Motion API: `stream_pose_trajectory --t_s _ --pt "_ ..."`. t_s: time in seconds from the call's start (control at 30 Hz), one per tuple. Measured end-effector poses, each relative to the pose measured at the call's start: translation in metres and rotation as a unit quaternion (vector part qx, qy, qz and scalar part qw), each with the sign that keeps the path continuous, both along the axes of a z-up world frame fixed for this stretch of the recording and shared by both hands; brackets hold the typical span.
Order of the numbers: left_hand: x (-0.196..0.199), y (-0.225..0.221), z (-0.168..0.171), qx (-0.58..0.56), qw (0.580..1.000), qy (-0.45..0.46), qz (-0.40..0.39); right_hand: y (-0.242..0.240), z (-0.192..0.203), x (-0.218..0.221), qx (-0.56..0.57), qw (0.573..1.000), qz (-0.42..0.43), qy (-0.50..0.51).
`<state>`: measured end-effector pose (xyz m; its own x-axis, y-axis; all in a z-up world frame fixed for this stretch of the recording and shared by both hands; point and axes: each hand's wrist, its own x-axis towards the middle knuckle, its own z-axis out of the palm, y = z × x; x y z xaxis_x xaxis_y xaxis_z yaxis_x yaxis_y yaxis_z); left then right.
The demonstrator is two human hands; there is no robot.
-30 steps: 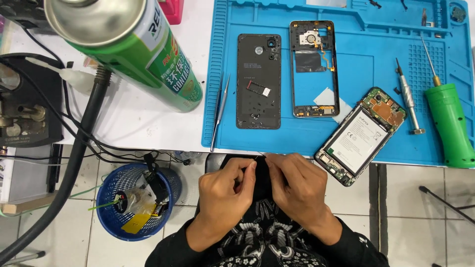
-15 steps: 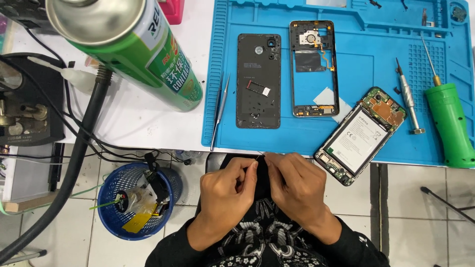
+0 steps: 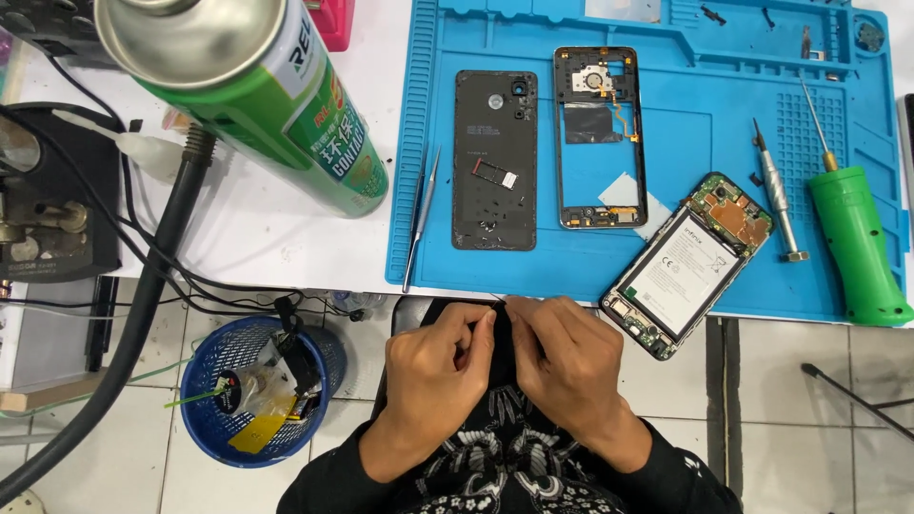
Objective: Cleaning, inspecting, and soldering components on a mobile phone motherboard at a repair station.
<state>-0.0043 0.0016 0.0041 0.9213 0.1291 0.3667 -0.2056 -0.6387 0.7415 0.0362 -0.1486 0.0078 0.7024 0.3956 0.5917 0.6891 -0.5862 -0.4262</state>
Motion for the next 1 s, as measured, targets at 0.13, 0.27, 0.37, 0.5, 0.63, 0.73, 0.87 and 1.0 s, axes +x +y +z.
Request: stream_pose_trajectory --t_s 0.13,0.27,0.37,0.5,0.63,0.73,0.87,1.0 --pt "-0.003 0.004 0.004 -0.001 1.0 -0.003 0.001 0.0 0.001 0.0 0.003 1.0 -0.003 -0.01" --pt "-0.001 0.004 0.002 0.002 1.0 -0.006 0.014 0.0 0.003 0.001 0.035 0.999 0.014 0.021" --pt "0.001 0.001 -0.002 0.0 1.0 -0.005 0.01 0.0 0.004 0.001 0.027 0.999 0.016 0.019" --pt "0.001 0.0 -0.004 0.004 1.0 0.0 0.006 0.001 0.003 0.001 0.006 1.0 0.005 -0.007" --pt "-0.002 0.002 0.002 0.0 1.0 -0.005 0.009 0.001 0.0 0.001 -0.005 1.0 -0.004 -0.016" --pt "-0.005 0.004 0.006 -0.011 1.0 0.006 0.012 -0.001 0.0 0.0 0.011 1.0 0.004 -0.005" --pt "-0.005 0.004 0.007 -0.018 1.0 -0.005 0.003 -0.003 0.003 0.0 0.052 0.997 0.013 0.049" --pt "0.0 0.001 0.005 -0.02 1.0 0.003 0.002 -0.002 0.004 0.001 0.048 0.998 0.024 0.039"
